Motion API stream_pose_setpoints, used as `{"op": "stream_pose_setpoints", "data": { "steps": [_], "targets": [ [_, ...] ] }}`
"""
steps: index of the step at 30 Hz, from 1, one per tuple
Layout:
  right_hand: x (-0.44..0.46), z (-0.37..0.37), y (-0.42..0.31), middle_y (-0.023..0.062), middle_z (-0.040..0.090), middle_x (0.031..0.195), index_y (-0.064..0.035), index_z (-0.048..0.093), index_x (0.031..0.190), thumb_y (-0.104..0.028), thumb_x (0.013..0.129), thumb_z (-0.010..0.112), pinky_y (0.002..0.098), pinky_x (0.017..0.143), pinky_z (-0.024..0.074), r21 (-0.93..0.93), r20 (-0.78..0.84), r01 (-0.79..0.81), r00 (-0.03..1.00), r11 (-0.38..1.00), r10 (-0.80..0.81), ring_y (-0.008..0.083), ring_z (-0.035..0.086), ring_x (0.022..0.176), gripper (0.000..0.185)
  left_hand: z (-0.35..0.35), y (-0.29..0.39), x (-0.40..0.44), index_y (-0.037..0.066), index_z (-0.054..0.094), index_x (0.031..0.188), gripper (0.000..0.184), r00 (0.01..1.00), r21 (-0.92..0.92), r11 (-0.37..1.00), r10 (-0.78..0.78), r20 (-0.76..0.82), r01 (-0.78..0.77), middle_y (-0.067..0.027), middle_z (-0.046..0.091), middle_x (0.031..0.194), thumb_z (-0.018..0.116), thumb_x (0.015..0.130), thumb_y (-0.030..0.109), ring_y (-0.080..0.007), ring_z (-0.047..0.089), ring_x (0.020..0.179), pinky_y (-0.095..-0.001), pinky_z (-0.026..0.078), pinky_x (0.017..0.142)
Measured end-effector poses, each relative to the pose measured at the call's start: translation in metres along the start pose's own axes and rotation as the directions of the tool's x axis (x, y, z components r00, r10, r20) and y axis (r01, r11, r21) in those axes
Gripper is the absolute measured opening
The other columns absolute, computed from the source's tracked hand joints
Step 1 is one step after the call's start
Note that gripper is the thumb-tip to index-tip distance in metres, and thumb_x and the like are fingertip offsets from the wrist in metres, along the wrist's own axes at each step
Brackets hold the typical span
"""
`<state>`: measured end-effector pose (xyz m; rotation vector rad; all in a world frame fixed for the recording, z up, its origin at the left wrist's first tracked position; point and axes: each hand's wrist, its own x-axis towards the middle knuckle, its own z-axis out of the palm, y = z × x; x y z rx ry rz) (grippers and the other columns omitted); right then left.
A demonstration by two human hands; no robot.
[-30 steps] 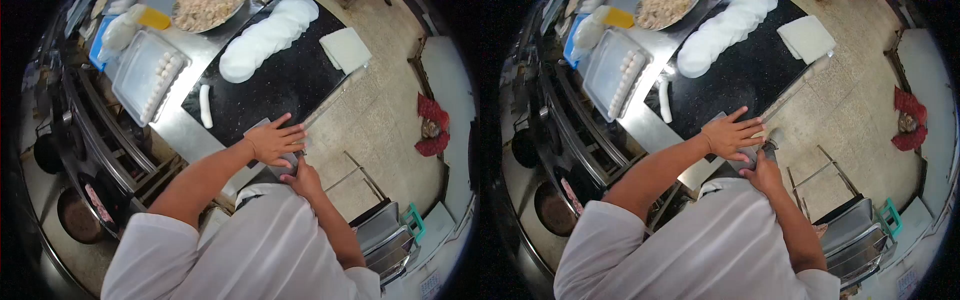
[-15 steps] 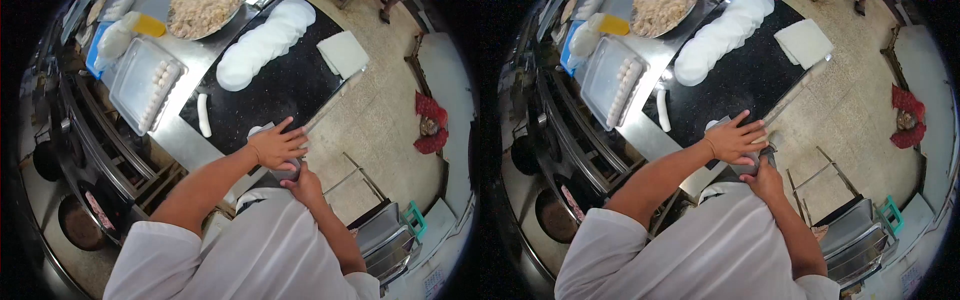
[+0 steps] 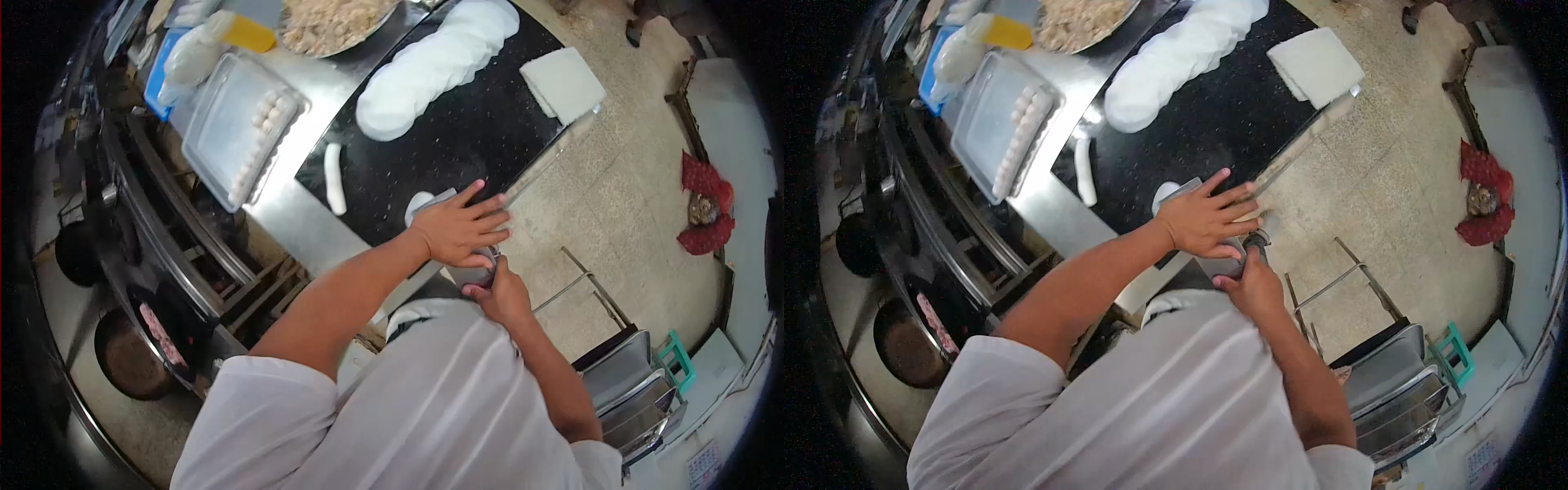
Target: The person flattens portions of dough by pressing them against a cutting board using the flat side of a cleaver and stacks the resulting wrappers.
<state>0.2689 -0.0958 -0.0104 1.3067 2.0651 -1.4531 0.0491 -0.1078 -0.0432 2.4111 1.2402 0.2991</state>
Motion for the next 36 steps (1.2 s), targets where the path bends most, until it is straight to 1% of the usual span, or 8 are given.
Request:
{"op": "stream_pose_setpoints", "data": {
  "steps": [2,7,14,17,25,28,32,36],
  "targets": [
    [0.004,-0.017,-0.016,0.0282,0.07,0.105,0.0016,0.049,0.127,-0.041,0.079,0.083,0.0533,0.081,0.0547,-0.094,-0.052,-0.117,0.992,0.989,0.112,0.0455,0.07,0.099,0.073,-0.006,-0.026,0.015,0.022,0.057,0.144,0.069,0.999,0.094,0.995,-0.018,-0.046,0.022,-0.0071,0.05,0.153,0.048,0.094,0.069,-0.0337,0.032,0.151,-0.0624,0.013,0.123],
    [0.058,-0.075,-0.055,0.0256,0.072,0.1,0.0002,0.05,0.122,-0.043,0.079,0.083,0.0528,0.08,0.0558,-0.287,-0.12,-0.024,0.993,0.958,-0.011,0.0461,0.071,0.094,0.069,-0.05,-0.075,0.038,0.021,0.058,0.144,0.066,0.976,0.211,0.963,-0.128,-0.176,0.164,-0.0097,0.049,0.153,0.055,0.092,0.063,-0.0362,0.033,0.15,-0.0624,0.017,0.121],
    [-0.004,-0.008,-0.006,0.0279,0.071,0.103,0.0017,0.05,0.124,-0.046,0.079,0.083,0.0523,0.081,0.056,-0.053,0.023,0.025,0.999,0.998,-0.024,0.0463,0.07,0.095,0.073,-0.01,-0.004,0.001,0.023,0.06,0.141,0.067,0.997,0.129,0.989,-0.063,-0.049,0.069,-0.0088,0.051,0.152,0.046,0.094,0.068,-0.0338,0.031,0.152,-0.061,0.012,0.124],
    [-0.007,-0.006,0.003,0.0271,0.071,0.1,0.0021,0.05,0.125,-0.047,0.078,0.083,0.0519,0.08,0.0561,-0.027,-0.101,-0.044,0.994,0.999,0.041,0.0456,0.07,0.094,0.075,-0.005,-0.01,0.023,0.023,0.061,0.14,0.067,1.0,0.033,0.999,0.001,-0.032,0.0,-0.0084,0.052,0.151,0.046,0.095,0.07,-0.0345,0.03,0.152,-0.061,0.012,0.124],
    [0.046,-0.073,-0.034,0.0257,0.072,0.094,0.0024,0.053,0.12,-0.048,0.079,0.082,0.0508,0.08,0.0557,-0.25,-0.192,0.051,0.976,0.967,-0.101,0.0441,0.071,0.093,0.071,-0.048,-0.072,0.055,0.021,0.054,0.148,0.069,0.975,0.266,0.953,-0.093,-0.204,0.146,-0.0143,0.046,0.156,0.053,0.094,0.064,-0.0364,0.033,0.15,-0.0584,0.018,0.123],
    [0.022,-0.025,-0.011,0.0271,0.072,0.098,0.0002,0.055,0.119,-0.046,0.079,0.083,0.0513,0.081,0.055,0.1,-0.054,0.073,0.996,0.992,-0.068,0.0452,0.07,0.094,0.067,-0.026,-0.031,0.014,0.023,0.051,0.151,0.072,0.983,0.122,0.981,-0.136,-0.124,0.151,-0.015,0.041,0.16,0.049,0.094,0.068,-0.0357,0.027,0.153,-0.0604,0.012,0.124],
    [0.013,0.002,0.01,0.0274,0.072,0.098,0.0003,0.055,0.119,-0.046,0.079,0.083,0.0513,0.081,0.0551,0.123,-0.023,0.033,0.999,0.992,-0.03,0.0456,0.07,0.095,0.067,-0.01,-0.002,0.005,0.025,0.054,0.148,0.072,0.997,0.141,0.989,-0.058,0.043,0.052,-0.0087,0.044,0.158,0.046,0.095,0.072,-0.0336,0.026,0.154,-0.0624,0.01,0.124],
    [0.026,-0.056,-0.021,0.0282,0.072,0.097,0.0001,0.056,0.117,-0.044,0.078,0.084,0.0519,0.08,0.0557,-0.185,-0.177,-0.068,0.984,0.98,0.035,0.0458,0.071,0.095,0.065,-0.019,-0.039,0.049,0.024,0.057,0.145,0.07,0.996,0.257,0.966,0.015,-0.083,0.007,-0.0085,0.046,0.156,0.047,0.094,0.072,-0.0335,0.031,0.151,-0.0626,0.013,0.123]
  ]
}}
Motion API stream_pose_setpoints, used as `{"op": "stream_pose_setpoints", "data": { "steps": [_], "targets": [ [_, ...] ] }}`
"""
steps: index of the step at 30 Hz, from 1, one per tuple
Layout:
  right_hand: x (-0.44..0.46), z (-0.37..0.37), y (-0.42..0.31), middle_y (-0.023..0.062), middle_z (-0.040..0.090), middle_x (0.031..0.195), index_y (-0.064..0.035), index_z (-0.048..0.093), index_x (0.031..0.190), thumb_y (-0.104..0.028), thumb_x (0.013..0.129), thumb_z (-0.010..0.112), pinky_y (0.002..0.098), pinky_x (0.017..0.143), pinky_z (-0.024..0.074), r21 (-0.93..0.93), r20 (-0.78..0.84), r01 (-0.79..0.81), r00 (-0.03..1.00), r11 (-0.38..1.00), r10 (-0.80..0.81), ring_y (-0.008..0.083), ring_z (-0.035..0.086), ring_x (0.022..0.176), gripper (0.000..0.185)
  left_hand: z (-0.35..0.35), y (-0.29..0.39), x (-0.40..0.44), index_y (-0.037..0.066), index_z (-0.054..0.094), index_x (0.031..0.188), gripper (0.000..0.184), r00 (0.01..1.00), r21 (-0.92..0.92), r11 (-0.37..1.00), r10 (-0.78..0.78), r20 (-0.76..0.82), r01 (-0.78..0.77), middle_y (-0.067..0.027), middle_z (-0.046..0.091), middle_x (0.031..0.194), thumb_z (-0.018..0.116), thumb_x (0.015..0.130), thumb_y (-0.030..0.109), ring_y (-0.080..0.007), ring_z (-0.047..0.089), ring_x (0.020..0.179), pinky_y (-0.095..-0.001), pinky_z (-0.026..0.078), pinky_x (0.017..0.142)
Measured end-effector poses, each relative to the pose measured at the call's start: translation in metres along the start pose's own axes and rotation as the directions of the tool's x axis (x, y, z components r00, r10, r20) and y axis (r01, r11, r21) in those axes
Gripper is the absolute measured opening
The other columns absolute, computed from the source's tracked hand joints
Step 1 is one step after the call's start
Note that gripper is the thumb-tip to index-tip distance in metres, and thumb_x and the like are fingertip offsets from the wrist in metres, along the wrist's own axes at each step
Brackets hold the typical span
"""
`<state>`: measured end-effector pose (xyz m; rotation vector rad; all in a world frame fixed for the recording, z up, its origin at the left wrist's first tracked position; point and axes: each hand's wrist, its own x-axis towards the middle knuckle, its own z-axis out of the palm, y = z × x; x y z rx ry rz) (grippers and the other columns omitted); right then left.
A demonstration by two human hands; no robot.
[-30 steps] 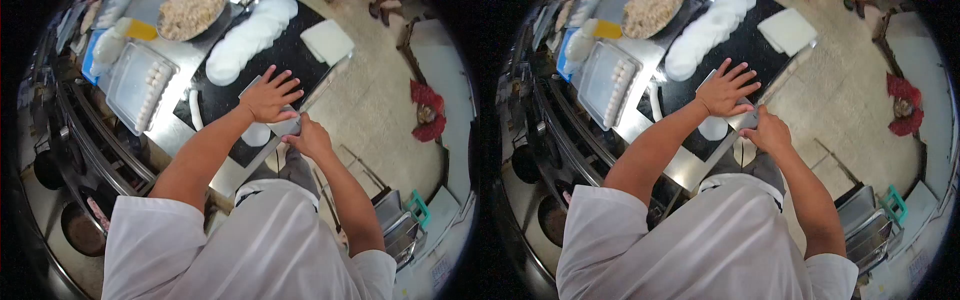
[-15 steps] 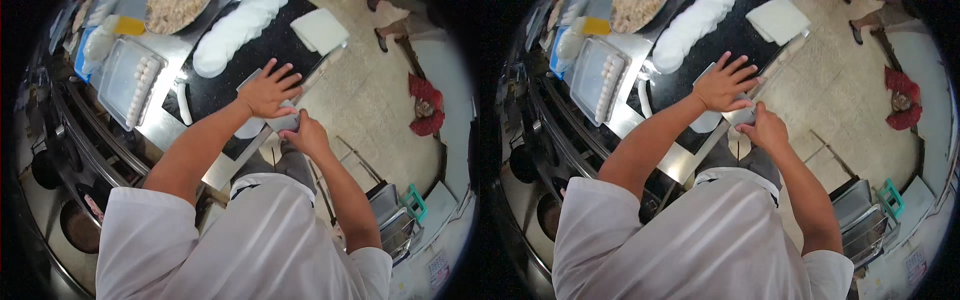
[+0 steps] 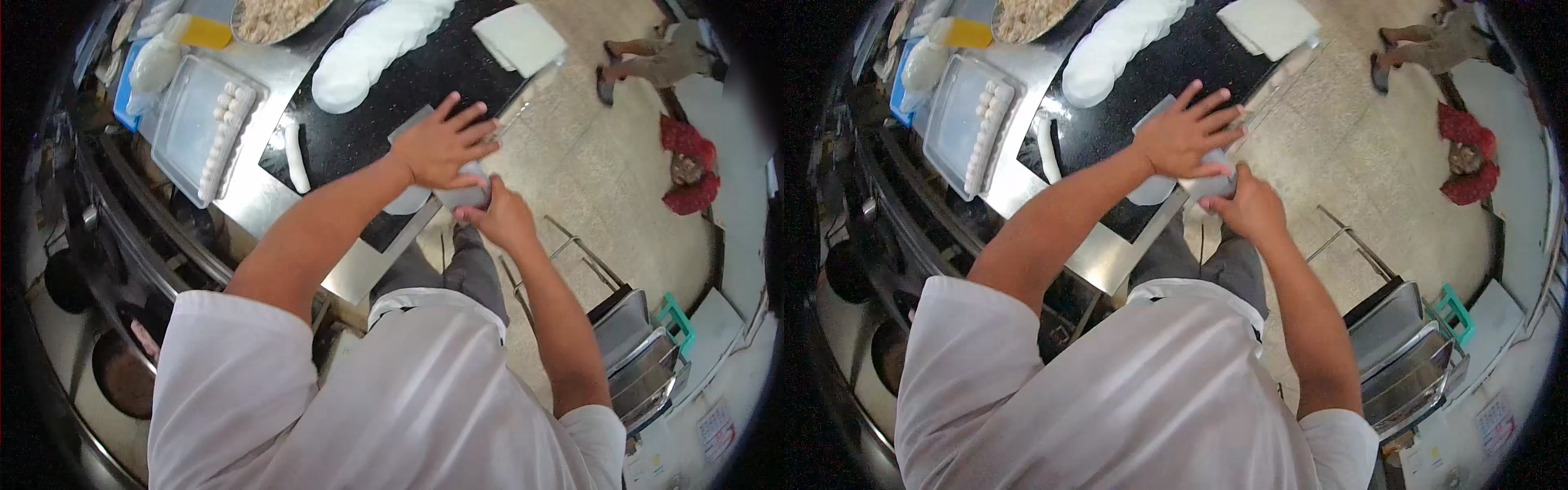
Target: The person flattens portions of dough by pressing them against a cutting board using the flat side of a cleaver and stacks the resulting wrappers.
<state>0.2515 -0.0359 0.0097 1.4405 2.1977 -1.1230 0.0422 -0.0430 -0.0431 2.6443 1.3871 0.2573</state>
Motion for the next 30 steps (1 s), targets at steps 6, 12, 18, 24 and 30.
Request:
{"op": "stream_pose_setpoints", "data": {
  "steps": [6,12,18,24,30],
  "targets": [
    [0.013,-0.006,-0.011,0.0301,0.07,0.091,0.002,0.047,0.122,-0.039,0.085,0.079,0.0538,0.076,0.055,0.025,-0.248,0.057,0.968,0.998,-0.049,0.0484,0.07,0.09,0.064,-0.024,-0.035,0.024,0.02,0.062,0.137,0.063,0.888,0.073,0.981,-0.129,-0.442,0.179,-0.0085,0.058,0.14,0.066,0.088,0.06,-0.0329,0.047,0.138,-0.0566,0.032,0.116],
    [-0.114,0.099,0.006,0.03,0.069,0.084,0.0019,0.045,0.119,-0.035,0.088,0.076,0.0561,0.072,0.0526,0.135,-0.147,-0.077,0.984,0.988,0.097,0.051,0.068,0.083,0.057,-0.067,-0.005,-0.034,0.005,0.071,0.097,0.051,0.81,-0.42,0.697,-0.446,0.381,0.582,-0.0201,0.074,0.095,0.073,0.085,0.055,-0.0406,0.071,0.092,-0.0515,0.055,0.079],
    [-0.151,0.076,0.016,0.0284,0.068,0.084,-0.0014,0.054,0.113,-0.031,0.09,0.074,0.0545,0.072,0.0522,0.17,-0.156,-0.056,0.984,0.984,0.083,0.0488,0.068,0.084,0.042,-0.033,0.015,-0.096,0.003,0.069,0.1,0.031,0.71,-0.649,0.497,-0.698,0.096,0.576,-0.017,0.071,0.083,0.078,0.087,0.03,-0.0379,0.07,0.079,-0.0437,0.055,0.073],
    [-0.027,0.015,-0.013,0.03,0.068,0.087,0.0016,0.051,0.116,-0.024,0.093,0.071,0.0538,0.071,0.0519,0.018,-0.263,0.045,0.964,0.999,-0.039,0.0495,0.068,0.086,0.04,-0.03,0.037,-0.102,0.003,0.068,0.116,0.029,0.594,-0.726,0.43,-0.803,-0.036,0.537,-0.0163,0.072,0.093,0.074,0.09,0.015,-0.0306,0.071,0.08,-0.0395,0.056,0.073],
    [-0.005,0.051,-0.031,0.0332,0.068,0.095,0.005,0.05,0.118,-0.027,0.09,0.073,0.0558,0.08,0.052,0.068,0.046,0.345,0.936,0.936,-0.348,0.052,0.067,0.091,0.048,-0.056,0.06,-0.122,0.003,0.068,0.119,0.029,0.474,-0.863,0.225,-0.88,0.019,0.453,-0.0072,0.068,0.092,0.074,0.091,0.009,-0.0123,0.063,0.076,-0.027,0.052,0.07]
  ]
}}
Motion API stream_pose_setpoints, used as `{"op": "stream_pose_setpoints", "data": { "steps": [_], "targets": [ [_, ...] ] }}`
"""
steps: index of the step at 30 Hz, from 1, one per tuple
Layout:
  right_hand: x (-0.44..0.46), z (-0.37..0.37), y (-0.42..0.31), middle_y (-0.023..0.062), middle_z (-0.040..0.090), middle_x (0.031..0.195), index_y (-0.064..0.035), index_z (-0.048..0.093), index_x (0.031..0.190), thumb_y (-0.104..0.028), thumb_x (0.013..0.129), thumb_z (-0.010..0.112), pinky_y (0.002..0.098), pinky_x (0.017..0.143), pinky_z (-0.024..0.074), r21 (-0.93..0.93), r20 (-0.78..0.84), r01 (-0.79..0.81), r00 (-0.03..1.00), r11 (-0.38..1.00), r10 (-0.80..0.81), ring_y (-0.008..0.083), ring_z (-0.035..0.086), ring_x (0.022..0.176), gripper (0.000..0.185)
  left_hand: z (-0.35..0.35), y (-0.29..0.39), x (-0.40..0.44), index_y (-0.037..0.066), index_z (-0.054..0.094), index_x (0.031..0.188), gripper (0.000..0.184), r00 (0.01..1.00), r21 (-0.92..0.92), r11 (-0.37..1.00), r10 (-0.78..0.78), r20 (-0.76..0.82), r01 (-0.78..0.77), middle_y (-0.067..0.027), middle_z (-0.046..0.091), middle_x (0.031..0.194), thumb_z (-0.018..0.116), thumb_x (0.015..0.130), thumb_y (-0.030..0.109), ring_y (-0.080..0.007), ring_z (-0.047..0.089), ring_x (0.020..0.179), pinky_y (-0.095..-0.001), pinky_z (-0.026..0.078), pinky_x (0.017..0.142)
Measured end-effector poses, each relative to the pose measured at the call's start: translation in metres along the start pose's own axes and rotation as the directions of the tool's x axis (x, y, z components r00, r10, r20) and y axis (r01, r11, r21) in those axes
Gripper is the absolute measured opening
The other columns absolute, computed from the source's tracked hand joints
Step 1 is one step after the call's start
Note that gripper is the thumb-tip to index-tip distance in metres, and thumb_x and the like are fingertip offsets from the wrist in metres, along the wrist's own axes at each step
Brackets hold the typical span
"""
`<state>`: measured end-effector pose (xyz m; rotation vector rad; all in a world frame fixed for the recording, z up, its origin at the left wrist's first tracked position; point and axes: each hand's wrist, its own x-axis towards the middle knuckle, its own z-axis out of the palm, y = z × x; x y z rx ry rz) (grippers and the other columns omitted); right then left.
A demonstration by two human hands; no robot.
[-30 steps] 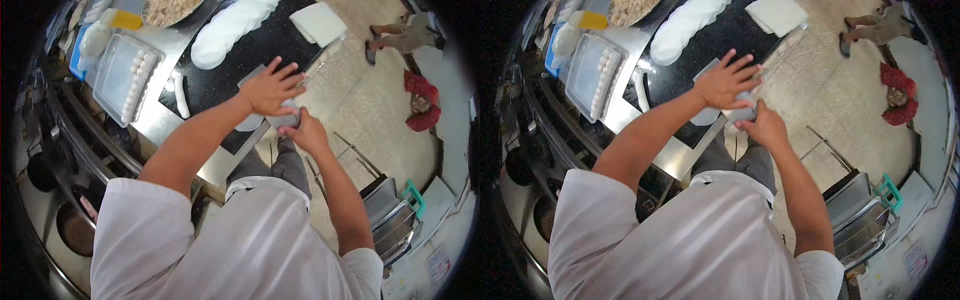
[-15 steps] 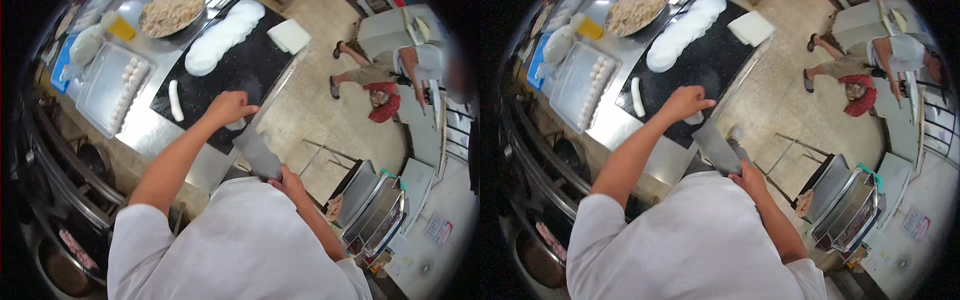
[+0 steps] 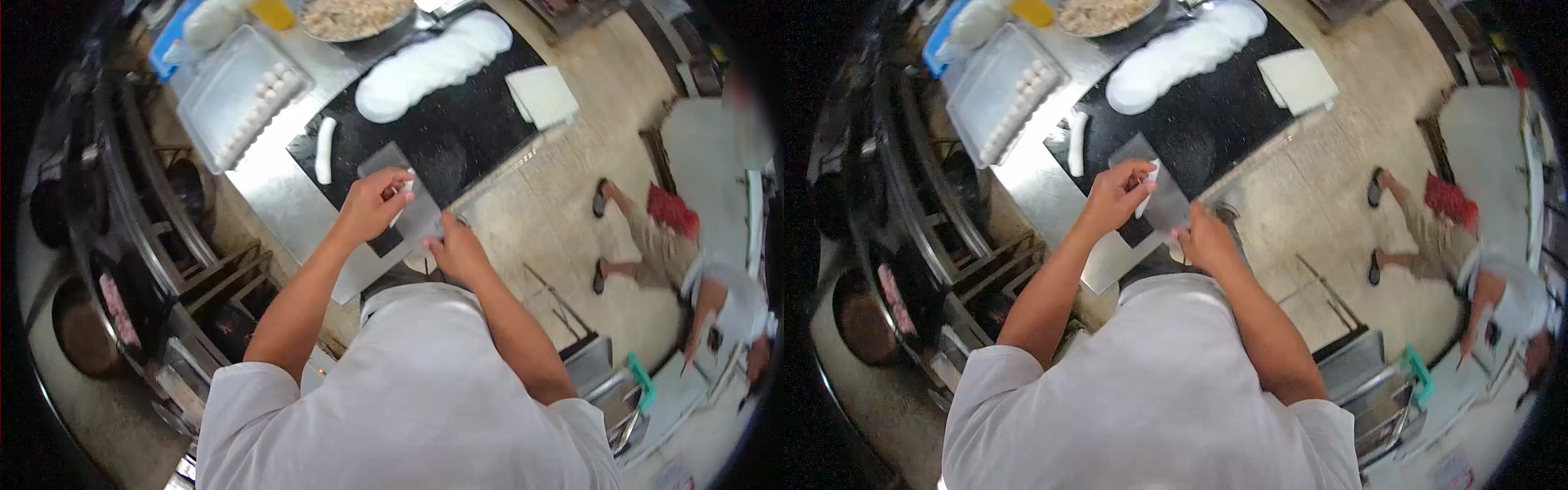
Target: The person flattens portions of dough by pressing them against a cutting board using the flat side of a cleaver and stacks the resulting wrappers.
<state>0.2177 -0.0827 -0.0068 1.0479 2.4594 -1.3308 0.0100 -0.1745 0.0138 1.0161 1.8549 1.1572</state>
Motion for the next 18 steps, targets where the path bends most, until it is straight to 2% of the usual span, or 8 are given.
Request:
{"op": "stream_pose_setpoints", "data": {
  "steps": [2,6,9,11,13,15,17,18],
  "targets": [
    [-0.009,-0.008,0.014,0.0316,0.069,0.094,0.0032,0.053,0.113,-0.025,0.087,0.077,0.0543,0.076,0.052,0.004,0.091,0.069,0.993,0.998,-0.069,0.0513,0.067,0.091,0.045,-0.005,0.007,0.004,0.005,0.068,0.121,0.028,0.992,-0.265,0.959,-0.118,-0.049,0.101,0.0043,0.058,0.089,0.072,0.093,0.006,-0.0032,0.053,0.076,-0.0203,0.045,0.066],
    [-0.008,-0.059,0.048,0.0286,0.07,0.093,0.0025,0.056,0.11,-0.025,0.088,0.076,0.0538,0.079,0.0535,0.063,0.227,0.047,0.972,0.997,-0.06,0.0476,0.069,0.09,0.041,-0.034,0.016,0.049,0.004,0.064,0.125,0.03,0.947,-0.29,0.953,-0.174,-0.269,0.092,0.0018,0.062,0.097,0.069,0.095,0.007,-0.0077,0.056,0.088,-0.0248,0.048,0.08],
    [-0.014,-0.106,0.069,0.0268,0.071,0.091,0.0014,0.06,0.108,-0.024,0.088,0.076,0.0483,0.075,0.0554,0.14,0.229,-0.068,0.973,0.988,0.035,0.045,0.071,0.087,0.036,-0.059,-0.001,0.095,0.006,0.061,0.136,0.04,0.924,-0.168,0.977,-0.18,-0.337,0.129,-0.009,0.067,0.116,0.067,0.097,0.014,-0.0145,0.063,0.092,-0.0305,0.053,0.074],
    [-0.014,-0.131,0.083,0.0247,0.073,0.09,0.0007,0.062,0.11,-0.024,0.091,0.075,0.0414,0.072,0.0559,0.108,0.058,0.025,0.998,0.994,-0.031,0.0364,0.073,0.081,0.034,-0.072,-0.025,0.106,0.005,0.059,0.138,0.047,0.906,0.39,0.918,0.099,-0.412,0.077,-0.016,0.065,0.125,0.071,0.094,0.018,-0.0228,0.065,0.098,-0.034,0.055,0.078],
    [-0.013,-0.152,0.088,0.0161,0.072,0.082,0.0002,0.062,0.108,-0.024,0.094,0.072,0.0357,0.064,0.054,0.232,-0.166,0.18,0.976,0.956,-0.144,0.0238,0.07,0.069,0.029,-0.073,-0.025,0.101,0.004,0.059,0.138,0.049,0.838,0.324,0.946,0.153,-0.524,0.03,-0.017,0.064,0.122,0.072,0.094,0.021,-0.0253,0.066,0.1,-0.0362,0.055,0.082],
    [-0.005,-0.17,0.099,0.0071,0.067,0.078,-0.0029,0.061,0.112,-0.026,0.1,0.067,0.0318,0.056,0.0497,0.37,-0.215,0.085,0.977,0.925,-0.004,0.0136,0.062,0.062,0.027,-0.071,-0.024,0.084,0.003,0.059,0.138,0.052,0.761,0.263,0.964,0.19,-0.62,-0.026,-0.018,0.064,0.12,0.074,0.093,0.025,-0.0278,0.067,0.102,-0.0383,0.055,0.085],
    [0.021,-0.168,0.1,0.0051,0.063,0.076,-0.0047,0.06,0.111,-0.027,0.101,0.064,0.0303,0.054,0.0478,0.586,-0.3,0.153,0.953,0.796,0.038,0.013,0.058,0.059,0.025,-0.07,-0.024,0.048,0.001,0.061,0.132,0.054,0.705,0.382,0.828,-0.024,-0.709,0.411,-0.0225,0.063,0.124,0.078,0.088,0.026,-0.0352,0.062,0.111,-0.0412,0.052,0.095],
    [0.038,-0.165,0.097,0.0031,0.059,0.075,-0.0066,0.058,0.111,-0.028,0.103,0.061,0.0288,0.051,0.0458,0.75,-0.378,0.236,0.92,0.618,0.107,0.0124,0.055,0.056,0.023,-0.064,-0.038,0.032,-0.001,0.063,0.127,0.055,0.743,0.45,0.812,0.03,-0.669,0.372,-0.0221,0.064,0.12,0.08,0.086,0.031,-0.0385,0.062,0.109,-0.046,0.05,0.095]
  ]
}}
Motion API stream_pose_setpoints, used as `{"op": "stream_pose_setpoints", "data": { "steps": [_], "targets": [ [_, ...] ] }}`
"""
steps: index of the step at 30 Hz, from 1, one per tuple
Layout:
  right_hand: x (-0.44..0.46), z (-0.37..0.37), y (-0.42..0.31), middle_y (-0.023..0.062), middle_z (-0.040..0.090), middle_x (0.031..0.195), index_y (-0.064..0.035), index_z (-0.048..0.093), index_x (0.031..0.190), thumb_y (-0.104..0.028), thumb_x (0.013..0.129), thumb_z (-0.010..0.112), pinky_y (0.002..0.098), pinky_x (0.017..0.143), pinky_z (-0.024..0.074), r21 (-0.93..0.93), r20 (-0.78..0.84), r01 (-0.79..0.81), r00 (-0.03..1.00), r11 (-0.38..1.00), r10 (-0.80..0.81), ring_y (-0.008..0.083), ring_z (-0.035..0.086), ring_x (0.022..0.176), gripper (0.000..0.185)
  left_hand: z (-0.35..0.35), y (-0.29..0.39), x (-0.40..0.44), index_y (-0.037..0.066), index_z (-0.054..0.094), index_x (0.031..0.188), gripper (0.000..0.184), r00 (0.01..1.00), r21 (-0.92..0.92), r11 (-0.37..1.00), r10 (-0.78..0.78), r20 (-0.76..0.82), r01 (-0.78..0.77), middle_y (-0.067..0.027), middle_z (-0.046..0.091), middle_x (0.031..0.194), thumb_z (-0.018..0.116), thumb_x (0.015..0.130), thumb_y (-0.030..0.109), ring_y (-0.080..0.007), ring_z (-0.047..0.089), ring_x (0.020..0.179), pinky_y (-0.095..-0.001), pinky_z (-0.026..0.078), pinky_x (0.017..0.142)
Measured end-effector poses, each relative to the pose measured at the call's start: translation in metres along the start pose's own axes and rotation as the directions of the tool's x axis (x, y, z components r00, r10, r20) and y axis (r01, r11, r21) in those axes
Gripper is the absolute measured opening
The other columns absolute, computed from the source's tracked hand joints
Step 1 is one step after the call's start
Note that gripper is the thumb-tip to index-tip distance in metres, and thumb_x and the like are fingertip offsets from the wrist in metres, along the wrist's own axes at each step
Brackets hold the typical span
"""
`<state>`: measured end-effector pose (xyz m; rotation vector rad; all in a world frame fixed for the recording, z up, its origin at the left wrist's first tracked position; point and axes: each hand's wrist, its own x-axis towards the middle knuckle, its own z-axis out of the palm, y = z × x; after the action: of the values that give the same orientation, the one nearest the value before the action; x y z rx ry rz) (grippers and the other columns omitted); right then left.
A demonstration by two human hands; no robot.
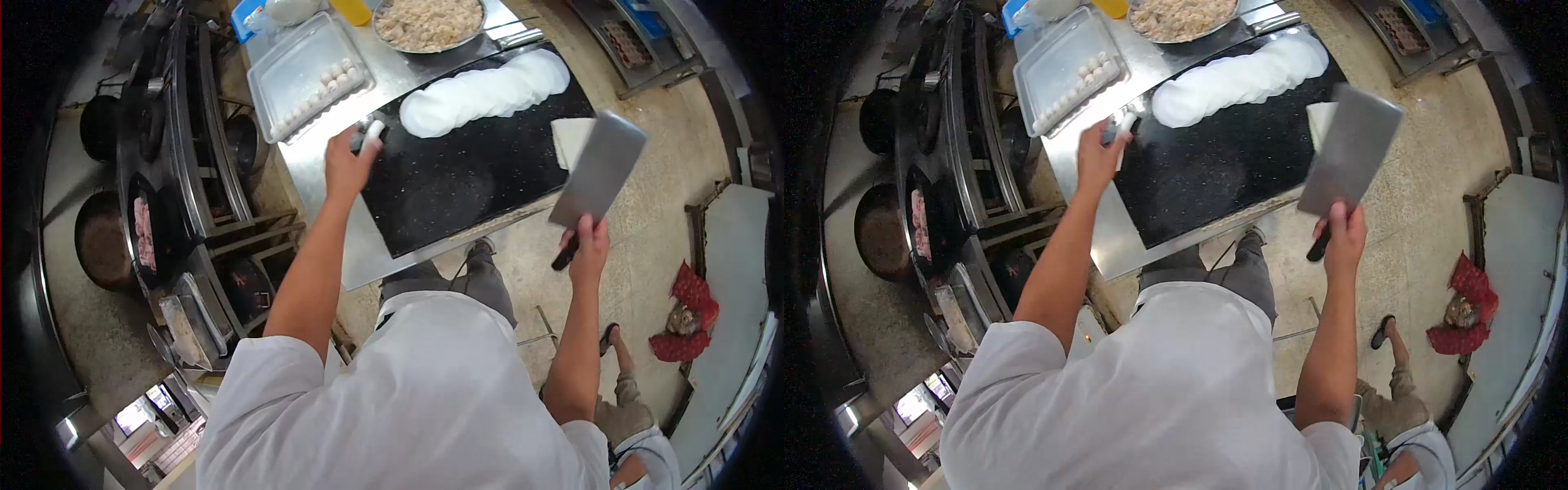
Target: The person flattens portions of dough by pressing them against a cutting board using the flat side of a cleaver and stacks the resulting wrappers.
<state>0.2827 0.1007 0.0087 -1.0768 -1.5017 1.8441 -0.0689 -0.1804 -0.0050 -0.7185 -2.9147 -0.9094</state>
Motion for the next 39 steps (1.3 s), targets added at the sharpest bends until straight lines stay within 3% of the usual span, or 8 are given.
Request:
{"op": "stream_pose_setpoints", "data": {
  "steps": [3,7,14,16,21,29,33,39],
  "targets": [
    [0.035,0.023,0.025,0.0024,0.055,0.073,-0.0103,0.053,0.104,-0.027,0.105,0.057,0.0283,0.049,0.0453,0.157,-0.11,-0.35,0.923,0.923,0.368,0.0129,0.053,0.053,0.017,-0.002,-0.01,-0.035,0.003,0.068,0.117,0.046,0.998,0.09,0.995,0.037,0.057,-0.042,-0.0216,0.065,0.106,0.082,0.083,0.03,-0.04,0.062,0.103,-0.0497,0.05,0.09],
    [0.018,0.046,0.028,0.0019,0.052,0.071,-0.0119,0.05,0.096,-0.025,0.104,0.057,0.0283,0.046,0.0453,0.159,-0.214,-0.393,0.882,0.906,0.42,0.0137,0.052,0.051,0.017,-0.01,-0.025,-0.029,0.004,0.07,0.111,0.034,0.992,-0.065,0.998,0.011,0.129,-0.003,-0.0189,0.065,0.102,0.079,0.084,0.023,-0.0399,0.062,0.101,-0.0478,0.051,0.09],
    [-0.118,0.102,0.038,0.0016,0.052,0.068,-0.0086,0.051,0.096,-0.024,0.103,0.059,0.028,0.045,0.0435,-0.08,-0.306,-0.329,0.906,0.941,0.291,0.0119,0.051,0.05,0.019,-0.013,-0.042,-0.086,0.002,0.067,0.12,0.033,0.764,-0.098,0.826,0.553,0.334,-0.555,-0.0159,0.066,0.122,0.068,0.089,0.014,-0.0367,0.059,0.122,-0.0505,0.044,0.109],
    [-0.148,0.114,0.045,0.0011,0.052,0.068,-0.0083,0.053,0.098,-0.025,0.103,0.061,0.027,0.045,0.043,-0.081,-0.32,-0.374,0.888,0.924,0.331,0.0113,0.05,0.05,0.019,-0.006,-0.026,-0.106,-0.005,0.053,0.14,0.059,0.764,0.031,0.813,0.532,0.365,-0.581,-0.0237,0.051,0.147,0.068,0.092,0.025,-0.0396,0.043,0.142,-0.057,0.025,0.122],
    [-0.183,0.121,0.039,0.0002,0.053,0.068,-0.0088,0.055,0.096,-0.025,0.103,0.061,0.0262,0.046,0.0428,-0.129,-0.321,-0.361,0.896,0.923,0.306,0.0106,0.05,0.05,0.018,0.022,0.004,-0.059,-0.005,0.039,0.152,0.084,0.849,0.101,0.876,0.421,0.32,-0.472,-0.0288,0.032,0.161,0.048,0.099,0.059,-0.0413,0.026,0.152,-0.064,0.011,0.122],
    [-0.182,0.106,0.022,0.0006,0.052,0.066,-0.0078,0.056,0.096,-0.03,0.104,0.061,0.027,0.047,0.041,-0.221,-0.373,-0.235,0.917,0.947,0.14,0.0107,0.05,0.051,0.024,0.034,0.009,-0.057,-0.006,0.038,0.152,0.085,0.86,0.13,0.859,0.464,0.211,-0.495,-0.029,0.037,0.158,0.049,0.099,0.059,-0.0408,0.029,0.151,-0.063,0.012,0.122],
    [-0.173,0.078,0.028,0.0006,0.053,0.067,-0.009,0.057,0.099,-0.034,0.104,0.06,0.0265,0.048,0.0422,-0.12,-0.336,-0.243,0.922,0.963,0.191,0.0109,0.05,0.051,0.026,0.012,0.001,-0.138,-0.01,0.032,0.152,0.078,0.821,0.043,0.857,0.477,0.315,-0.514,-0.0307,0.032,0.16,0.058,0.097,0.039,-0.0411,0.026,0.152,-0.0546,0.014,0.125],
    [-0.111,0.043,-0.04,0.0014,0.054,0.074,-0.0063,0.056,0.102,-0.032,0.107,0.057,0.0257,0.053,0.0458,-0.067,-0.289,0.131,0.946,0.989,-0.145,0.0102,0.053,0.058,0.026,-0.004,-0.029,-0.135,0.0,0.056,0.141,0.05,0.785,-0.065,0.862,0.486,0.384,-0.502,-0.0224,0.061,0.138,0.063,0.094,0.014,-0.0363,0.055,0.133,-0.0447,0.042,0.112]
  ]
}}
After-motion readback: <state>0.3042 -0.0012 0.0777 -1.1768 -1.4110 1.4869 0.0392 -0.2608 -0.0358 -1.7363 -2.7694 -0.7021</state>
